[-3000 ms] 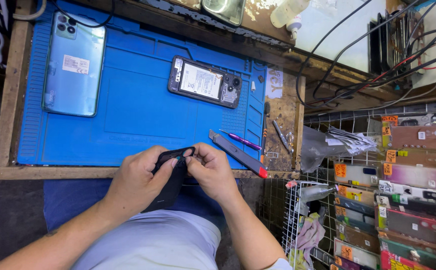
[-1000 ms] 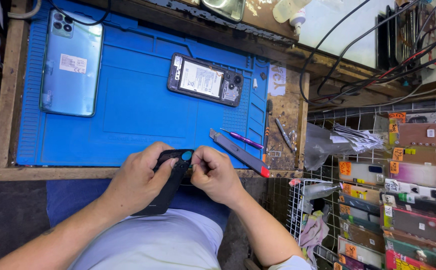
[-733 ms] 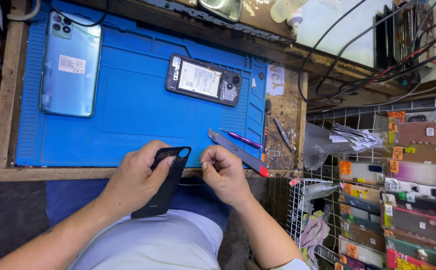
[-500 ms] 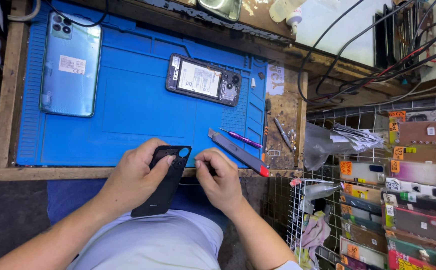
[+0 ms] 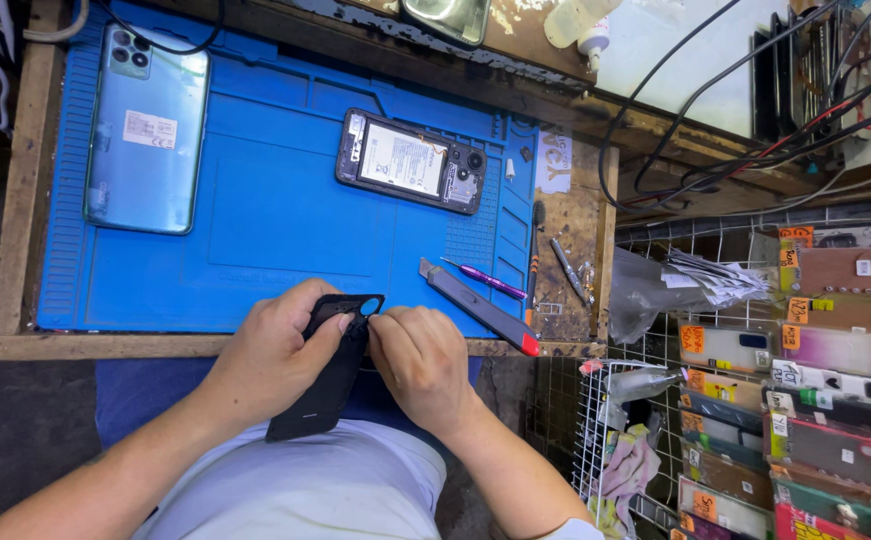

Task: The person prepares a mobile phone case by using a tool to clear debris and scraping away adhesive residue from the inner surface.

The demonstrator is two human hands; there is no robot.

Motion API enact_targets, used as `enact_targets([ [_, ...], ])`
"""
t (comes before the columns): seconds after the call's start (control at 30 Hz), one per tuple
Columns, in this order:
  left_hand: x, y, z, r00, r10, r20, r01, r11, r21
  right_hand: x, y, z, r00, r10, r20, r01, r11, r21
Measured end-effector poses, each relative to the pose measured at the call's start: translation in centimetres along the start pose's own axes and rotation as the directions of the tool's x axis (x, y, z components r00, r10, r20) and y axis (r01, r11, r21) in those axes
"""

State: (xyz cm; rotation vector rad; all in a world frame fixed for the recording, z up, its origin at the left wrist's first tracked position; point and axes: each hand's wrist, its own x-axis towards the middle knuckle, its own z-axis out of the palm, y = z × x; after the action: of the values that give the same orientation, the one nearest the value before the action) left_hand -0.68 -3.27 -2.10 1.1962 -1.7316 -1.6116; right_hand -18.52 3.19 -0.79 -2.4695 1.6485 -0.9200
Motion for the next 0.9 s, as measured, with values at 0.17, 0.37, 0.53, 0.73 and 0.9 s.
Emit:
enact_targets([
  [0.17,-0.1,-0.1,-0.1,0.998,-0.044,0.043,0.042,0.998,0.037,0.2,0.5,0.8,1.0,0.008,-0.002,-0.008,1.0,-0.022],
  [0.37,-0.1,-0.3,-0.2,1.0,0.004,0.019,-0.004,1.0,-0.004,-0.1,1.4,2.0,0.995,0.099,0.006,-0.099,0.985,0.141],
  [0.53,0.1,-0.6,-0.2,1.0,-0.021,0.02,0.021,1.0,0.005,-1.0,2.0,2.4,0.973,0.223,0.057,-0.23,0.927,0.297],
  [0.73,0.2,-0.6,-0.1,0.998,0.068,-0.014,-0.068,0.998,0.007,-1.6,2.6,2.5,0.923,0.347,0.166,-0.384,0.817,0.43],
  [0.9,0.2,-0.5,-0.1,1.0,0.014,0.004,-0.014,1.0,0.0,-1.9,2.6,2.4,0.879,0.415,0.234,-0.476,0.731,0.49],
])
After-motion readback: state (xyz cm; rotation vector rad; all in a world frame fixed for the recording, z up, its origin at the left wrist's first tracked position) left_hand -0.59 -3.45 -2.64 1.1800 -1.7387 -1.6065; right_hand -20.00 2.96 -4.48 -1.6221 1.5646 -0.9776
